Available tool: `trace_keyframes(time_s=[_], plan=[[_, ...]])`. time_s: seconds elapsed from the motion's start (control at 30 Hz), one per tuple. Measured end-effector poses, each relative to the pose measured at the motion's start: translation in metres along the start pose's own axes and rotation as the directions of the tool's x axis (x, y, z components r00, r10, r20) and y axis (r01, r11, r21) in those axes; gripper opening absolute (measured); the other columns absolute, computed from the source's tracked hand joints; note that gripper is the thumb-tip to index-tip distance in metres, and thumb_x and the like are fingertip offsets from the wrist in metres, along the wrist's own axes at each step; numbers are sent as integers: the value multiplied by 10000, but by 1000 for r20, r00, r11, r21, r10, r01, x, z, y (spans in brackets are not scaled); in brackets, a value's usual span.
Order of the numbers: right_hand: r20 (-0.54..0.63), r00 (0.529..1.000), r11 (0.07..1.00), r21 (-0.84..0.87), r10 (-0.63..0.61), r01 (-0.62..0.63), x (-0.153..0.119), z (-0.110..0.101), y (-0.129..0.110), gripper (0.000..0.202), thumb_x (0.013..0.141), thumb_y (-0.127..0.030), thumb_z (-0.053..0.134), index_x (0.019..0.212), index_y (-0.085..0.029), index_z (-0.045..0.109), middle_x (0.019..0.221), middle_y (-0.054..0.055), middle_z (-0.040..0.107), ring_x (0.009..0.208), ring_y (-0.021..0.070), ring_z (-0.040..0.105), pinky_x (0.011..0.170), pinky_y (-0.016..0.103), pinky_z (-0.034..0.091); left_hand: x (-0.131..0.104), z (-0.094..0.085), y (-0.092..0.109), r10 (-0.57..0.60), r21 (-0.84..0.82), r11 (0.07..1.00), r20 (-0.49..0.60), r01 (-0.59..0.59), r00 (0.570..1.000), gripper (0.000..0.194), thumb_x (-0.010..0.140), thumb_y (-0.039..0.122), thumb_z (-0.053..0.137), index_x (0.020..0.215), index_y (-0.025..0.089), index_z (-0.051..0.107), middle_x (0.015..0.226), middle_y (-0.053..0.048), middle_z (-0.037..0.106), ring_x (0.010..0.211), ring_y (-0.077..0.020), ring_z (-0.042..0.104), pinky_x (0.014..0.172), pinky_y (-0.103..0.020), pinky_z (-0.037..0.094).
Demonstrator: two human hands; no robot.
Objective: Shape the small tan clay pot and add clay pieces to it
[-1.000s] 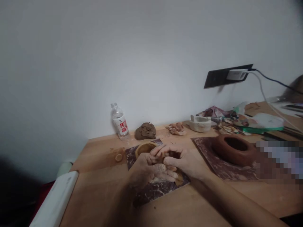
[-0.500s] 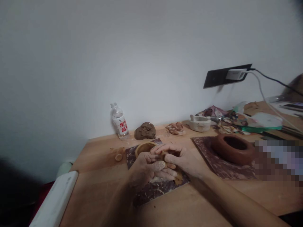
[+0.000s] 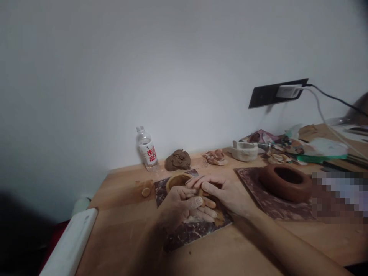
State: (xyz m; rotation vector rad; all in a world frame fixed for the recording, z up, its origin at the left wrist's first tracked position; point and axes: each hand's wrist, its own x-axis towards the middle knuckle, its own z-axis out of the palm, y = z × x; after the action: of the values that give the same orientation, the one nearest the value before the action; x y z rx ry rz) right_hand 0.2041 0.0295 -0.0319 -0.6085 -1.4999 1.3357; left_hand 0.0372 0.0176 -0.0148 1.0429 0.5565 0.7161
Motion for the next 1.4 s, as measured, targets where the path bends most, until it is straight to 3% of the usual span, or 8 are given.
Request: trace_keyframes(time_s=[0.13,0.33,0.57,0.83,0.93,1.03,1.17,1.4], plan=[[-3,1000,994,106,-19,19,1,2,-1,162,796,-367,700,736,-218,722,920,45,721,887,177,638,838,331,476,1,-1,-2,14,-1,1000,28,-14,1000,373,648,367,811,824,47,733,824,-172,747,682,-228,724,603,-280,568],[-30,999,991,126,43,-39,0,1,1,215,806,-417,680,867,-218,734,949,61,717,877,182,638,831,339,475,2,1,0,10,-33,999,-5,-11,1000,357,650,371,807,781,48,732,779,-157,741,580,-175,697,580,-252,562],[-43,993,971,218,107,-96,0,3,-2,277,765,-401,724,638,-173,631,1017,94,699,880,192,629,741,322,489,1,0,0,12,24,1000,-26,-11,1000,369,640,386,812,765,49,729,814,-170,738,586,-175,692,576,-260,558],[47,978,894,397,204,-206,2,6,-2,287,690,-349,789,569,-159,610,960,79,712,614,109,596,582,248,479,2,0,-1,5,49,999,0,-5,1000,319,656,341,803,762,49,733,761,-152,734,573,-195,699,573,-283,565],[0,980,917,351,200,-187,1,7,1,238,722,-394,758,695,-173,672,965,80,721,585,109,593,525,242,473,1,1,-2,7,21,1000,-17,-7,1000,321,669,342,794,757,42,721,786,-164,736,560,-181,695,568,-264,557],[-122,988,977,201,93,-68,1,6,4,258,789,-432,688,922,-213,715,991,74,730,736,160,656,652,295,529,0,1,-1,26,-29,999,-8,-27,1000,319,689,338,785,811,54,707,795,-154,738,571,-173,695,568,-254,555],[-178,971,982,-130,-159,137,0,5,0,235,861,-427,600,887,-248,751,1002,55,738,988,213,650,941,392,474,0,-2,1,48,-77,996,8,-48,999,309,717,336,769,853,71,687,849,-151,740,587,-160,697,568,-238,558],[-173,947,940,-260,-271,221,-1,8,-3,219,870,-392,590,891,-259,762,996,50,744,971,217,665,924,402,498,0,-1,2,40,-79,996,4,-40,999,316,706,343,778,822,68,674,891,-166,742,588,-159,700,576,-236,557]])
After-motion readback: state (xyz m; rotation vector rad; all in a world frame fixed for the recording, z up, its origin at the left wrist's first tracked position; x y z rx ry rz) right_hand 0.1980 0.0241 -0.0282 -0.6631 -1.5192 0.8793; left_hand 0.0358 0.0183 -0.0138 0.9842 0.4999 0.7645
